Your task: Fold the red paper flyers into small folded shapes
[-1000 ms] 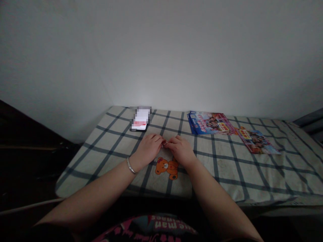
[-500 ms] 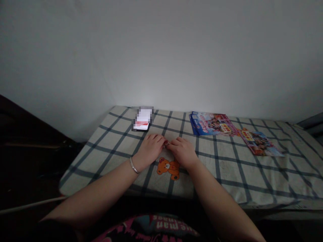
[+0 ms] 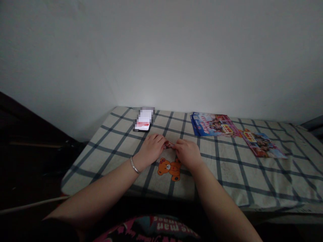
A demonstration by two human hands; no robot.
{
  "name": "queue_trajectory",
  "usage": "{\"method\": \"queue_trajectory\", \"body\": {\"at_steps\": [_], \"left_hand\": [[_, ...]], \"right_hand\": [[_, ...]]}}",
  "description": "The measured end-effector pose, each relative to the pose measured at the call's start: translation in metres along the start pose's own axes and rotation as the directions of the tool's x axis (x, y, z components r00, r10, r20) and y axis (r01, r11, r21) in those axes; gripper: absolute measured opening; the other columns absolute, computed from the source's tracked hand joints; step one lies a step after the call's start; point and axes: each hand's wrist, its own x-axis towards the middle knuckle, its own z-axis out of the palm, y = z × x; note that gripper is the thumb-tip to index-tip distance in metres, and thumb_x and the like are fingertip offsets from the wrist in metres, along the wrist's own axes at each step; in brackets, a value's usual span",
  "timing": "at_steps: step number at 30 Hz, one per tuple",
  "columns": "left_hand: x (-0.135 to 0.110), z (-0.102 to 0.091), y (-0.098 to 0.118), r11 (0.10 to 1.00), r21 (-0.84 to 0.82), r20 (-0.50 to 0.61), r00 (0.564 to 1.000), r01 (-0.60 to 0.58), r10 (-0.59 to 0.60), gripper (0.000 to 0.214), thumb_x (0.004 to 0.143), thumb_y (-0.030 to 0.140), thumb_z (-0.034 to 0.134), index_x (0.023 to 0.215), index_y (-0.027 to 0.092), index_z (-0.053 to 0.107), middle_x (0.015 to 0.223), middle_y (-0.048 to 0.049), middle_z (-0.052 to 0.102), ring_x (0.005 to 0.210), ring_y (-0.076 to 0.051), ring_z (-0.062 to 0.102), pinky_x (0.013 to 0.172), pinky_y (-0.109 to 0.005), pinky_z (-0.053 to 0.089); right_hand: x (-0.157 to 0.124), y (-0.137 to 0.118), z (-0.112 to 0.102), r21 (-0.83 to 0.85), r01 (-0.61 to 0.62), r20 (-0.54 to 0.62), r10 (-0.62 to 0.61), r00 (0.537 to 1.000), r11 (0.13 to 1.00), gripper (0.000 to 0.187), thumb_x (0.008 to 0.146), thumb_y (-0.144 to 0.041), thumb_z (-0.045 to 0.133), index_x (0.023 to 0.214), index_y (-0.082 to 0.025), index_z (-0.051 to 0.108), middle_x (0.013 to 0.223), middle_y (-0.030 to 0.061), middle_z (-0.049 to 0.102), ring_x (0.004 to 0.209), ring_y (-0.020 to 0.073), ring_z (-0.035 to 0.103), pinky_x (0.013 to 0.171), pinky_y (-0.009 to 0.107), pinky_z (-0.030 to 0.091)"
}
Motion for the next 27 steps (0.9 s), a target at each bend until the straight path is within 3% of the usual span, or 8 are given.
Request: {"method": "queue_trajectory", "body": {"at_steps": [13,16,20,23,27], "left_hand": [[0.001,-0.001,-0.002,1.0,0.019,0.029,1.0,-0.012,0.012,0.013,0.09,0.019,0.054,0.102,0.017,0.06,0.103,-0.0069,0.061,0.102,-0.025,0.052,0.086,-0.04,0.043],[0.0,-0.004,-0.005,0.999,-0.027,0.031,0.999,-0.028,0.029,0.016,0.09,0.019,0.053,0.104,0.017,0.061,0.105,-0.0069,0.062,0.104,-0.025,0.052,0.09,-0.04,0.043],[-0.001,-0.007,-0.01,0.993,-0.086,0.017,0.997,-0.078,0.08,0.026,0.089,0.027,0.055,0.112,0.016,0.06,0.11,-0.0082,0.062,0.109,-0.026,0.052,0.095,-0.042,0.042],[0.0,-0.004,-0.012,0.99,-0.093,0.01,0.994,-0.104,0.106,0.029,0.092,0.027,0.052,0.118,0.017,0.058,0.117,-0.0082,0.061,0.113,-0.025,0.052,0.098,-0.042,0.042],[0.005,0.005,-0.013,0.99,-0.069,-0.004,0.992,-0.125,0.125,0.03,0.095,0.024,0.048,0.123,0.017,0.056,0.126,-0.0082,0.06,0.12,-0.022,0.05,0.103,-0.04,0.04]], "right_hand": [[-0.001,0.011,0.0,0.029,-0.045,0.024,0.044,0.999,0.999,0.026,0.087,-0.013,0.05,0.088,-0.023,0.074,0.104,0.0031,0.073,0.093,0.0216,0.061,0.071,0.03,0.045],[-0.001,0.011,0.0,0.071,-0.135,0.0,0.135,0.991,0.988,0.026,0.087,-0.014,0.05,0.091,-0.024,0.074,0.103,0.0027,0.072,0.093,0.0193,0.062,0.075,0.028,0.045],[0.0,0.016,0.007,0.152,-0.221,-0.117,0.24,0.964,0.963,0.023,0.087,-0.015,0.051,0.092,-0.022,0.072,0.099,0.0041,0.072,0.093,0.0191,0.063,0.078,0.028,0.046],[0.002,0.018,0.013,0.228,-0.12,-0.196,0.166,0.966,0.966,0.023,0.085,-0.012,0.052,0.091,-0.022,0.072,0.096,0.0041,0.072,0.092,0.0196,0.062,0.084,0.031,0.047],[0.007,0.014,0.02,0.266,0.146,-0.237,-0.082,0.968,0.953,0.027,0.084,-0.007,0.051,0.095,-0.02,0.073,0.099,0.0049,0.073,0.095,0.0194,0.061,0.093,0.034,0.047]]}}
